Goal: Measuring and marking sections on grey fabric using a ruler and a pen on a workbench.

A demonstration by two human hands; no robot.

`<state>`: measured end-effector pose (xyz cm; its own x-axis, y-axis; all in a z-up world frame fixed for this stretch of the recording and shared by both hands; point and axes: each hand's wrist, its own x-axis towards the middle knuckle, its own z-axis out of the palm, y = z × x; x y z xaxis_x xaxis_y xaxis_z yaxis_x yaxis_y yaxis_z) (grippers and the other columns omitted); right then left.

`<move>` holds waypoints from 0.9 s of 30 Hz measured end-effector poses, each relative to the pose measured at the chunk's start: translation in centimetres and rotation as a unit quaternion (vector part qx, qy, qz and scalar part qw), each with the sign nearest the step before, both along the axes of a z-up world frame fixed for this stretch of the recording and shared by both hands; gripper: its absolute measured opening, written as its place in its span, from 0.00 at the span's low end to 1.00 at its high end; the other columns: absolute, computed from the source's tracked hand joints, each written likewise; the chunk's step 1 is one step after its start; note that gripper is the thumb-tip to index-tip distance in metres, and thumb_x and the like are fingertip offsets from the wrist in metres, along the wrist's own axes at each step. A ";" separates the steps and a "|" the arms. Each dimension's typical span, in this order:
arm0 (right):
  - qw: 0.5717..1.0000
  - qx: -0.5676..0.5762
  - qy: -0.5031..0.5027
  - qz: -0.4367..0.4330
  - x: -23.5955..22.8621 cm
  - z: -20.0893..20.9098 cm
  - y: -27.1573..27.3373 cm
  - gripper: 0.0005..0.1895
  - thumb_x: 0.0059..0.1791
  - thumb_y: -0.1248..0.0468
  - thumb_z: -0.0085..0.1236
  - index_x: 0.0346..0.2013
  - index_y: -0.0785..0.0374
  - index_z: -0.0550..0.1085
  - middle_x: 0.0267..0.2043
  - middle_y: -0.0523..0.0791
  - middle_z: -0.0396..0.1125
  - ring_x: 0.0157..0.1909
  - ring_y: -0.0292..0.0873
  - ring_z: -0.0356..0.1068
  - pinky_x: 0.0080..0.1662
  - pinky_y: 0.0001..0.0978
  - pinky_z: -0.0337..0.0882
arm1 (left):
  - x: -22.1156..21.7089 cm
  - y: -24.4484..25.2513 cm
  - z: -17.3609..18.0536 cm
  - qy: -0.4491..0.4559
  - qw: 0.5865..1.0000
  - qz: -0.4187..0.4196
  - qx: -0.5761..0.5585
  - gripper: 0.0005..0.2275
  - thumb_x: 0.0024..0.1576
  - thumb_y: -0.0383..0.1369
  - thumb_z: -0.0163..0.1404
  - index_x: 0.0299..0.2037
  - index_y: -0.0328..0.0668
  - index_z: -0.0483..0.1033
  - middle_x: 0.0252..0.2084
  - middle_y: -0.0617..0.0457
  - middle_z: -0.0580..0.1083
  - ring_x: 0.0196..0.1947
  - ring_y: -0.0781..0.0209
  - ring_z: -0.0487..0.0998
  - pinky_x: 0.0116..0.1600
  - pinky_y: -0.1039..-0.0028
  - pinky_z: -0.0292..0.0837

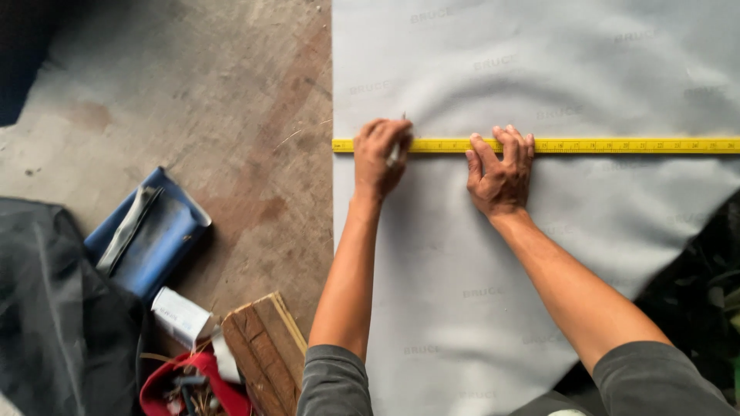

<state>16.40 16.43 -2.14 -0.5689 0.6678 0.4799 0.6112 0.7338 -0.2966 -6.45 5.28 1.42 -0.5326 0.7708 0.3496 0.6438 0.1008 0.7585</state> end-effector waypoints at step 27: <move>0.938 -0.225 -0.190 0.181 24.1 6.9 -24.6 0.41 0.49 0.38 0.59 0.73 0.50 0.64 0.78 0.58 0.52 0.79 0.69 0.47 0.69 0.82 0.46 | 41.6 -42.1 3.2 0.098 0.935 0.273 -0.205 0.07 0.64 0.43 0.51 0.47 0.57 0.77 0.40 0.57 0.70 0.44 0.52 0.74 0.45 0.63 0.71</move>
<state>40.50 -8.15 4.81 -0.8702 0.4847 -0.0883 0.4709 0.7658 -0.4380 35.18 -36.84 4.62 -0.8421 0.4936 0.2174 0.5347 0.7110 0.4567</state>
